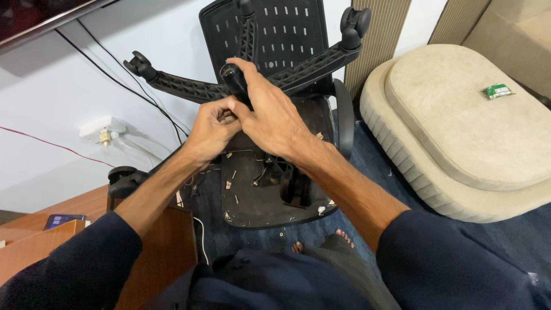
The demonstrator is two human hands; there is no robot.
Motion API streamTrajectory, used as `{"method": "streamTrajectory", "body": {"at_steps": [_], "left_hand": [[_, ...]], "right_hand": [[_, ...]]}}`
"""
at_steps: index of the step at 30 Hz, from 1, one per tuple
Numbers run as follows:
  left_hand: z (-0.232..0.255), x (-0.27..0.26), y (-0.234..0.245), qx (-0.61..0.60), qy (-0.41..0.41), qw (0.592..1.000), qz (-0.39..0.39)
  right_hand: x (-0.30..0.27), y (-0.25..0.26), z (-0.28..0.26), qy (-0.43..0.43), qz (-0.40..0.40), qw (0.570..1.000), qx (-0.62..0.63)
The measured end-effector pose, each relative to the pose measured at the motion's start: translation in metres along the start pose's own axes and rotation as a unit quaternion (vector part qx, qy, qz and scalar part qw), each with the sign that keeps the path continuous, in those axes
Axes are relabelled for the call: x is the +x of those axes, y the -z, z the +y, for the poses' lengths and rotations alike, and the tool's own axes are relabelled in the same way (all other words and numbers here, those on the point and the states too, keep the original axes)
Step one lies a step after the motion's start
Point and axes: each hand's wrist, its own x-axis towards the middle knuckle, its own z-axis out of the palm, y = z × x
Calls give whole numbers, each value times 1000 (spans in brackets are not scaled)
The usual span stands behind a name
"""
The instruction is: The person repeatedly twists and turns a black plastic cap on the central stem of an upside-down office chair base. The hands rotate the cap back and forth without using any tools, and the cap remains on the stem throughout the clip.
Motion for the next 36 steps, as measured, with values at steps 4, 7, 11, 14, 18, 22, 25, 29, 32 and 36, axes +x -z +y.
{"method": "streamTrajectory", "body": {"at_steps": [4,7,11,14,18,22,25,29,32,36], "left_hand": [[10,1,-3,-19,42,999,4],[20,-1,-14,11,35,998,54],[22,-5,-23,58,99,986,122],[17,-5,-19,44,56,993,98],[13,-4,-6,3,34,999,26],[16,-3,-6,-28,41,999,2],[21,-2,-16,1,28,999,44],[20,-4,-24,7,30,995,92],[10,-3,-21,16,56,995,85],[2,0,-9,61,123,990,32]], "right_hand": [[-4,-8,1,41,72,996,-31],[-2,-12,-2,-27,72,997,-22],[0,-13,-6,-20,87,993,-82],[2,-11,-5,-19,65,996,-55],[7,-5,-6,52,39,998,19],[8,-2,-12,-87,-1,996,7],[12,-5,-16,-72,38,995,-55],[12,-11,-13,-21,89,989,-113],[14,-8,-10,0,98,993,-70],[12,-1,-10,-72,26,996,46]]}}
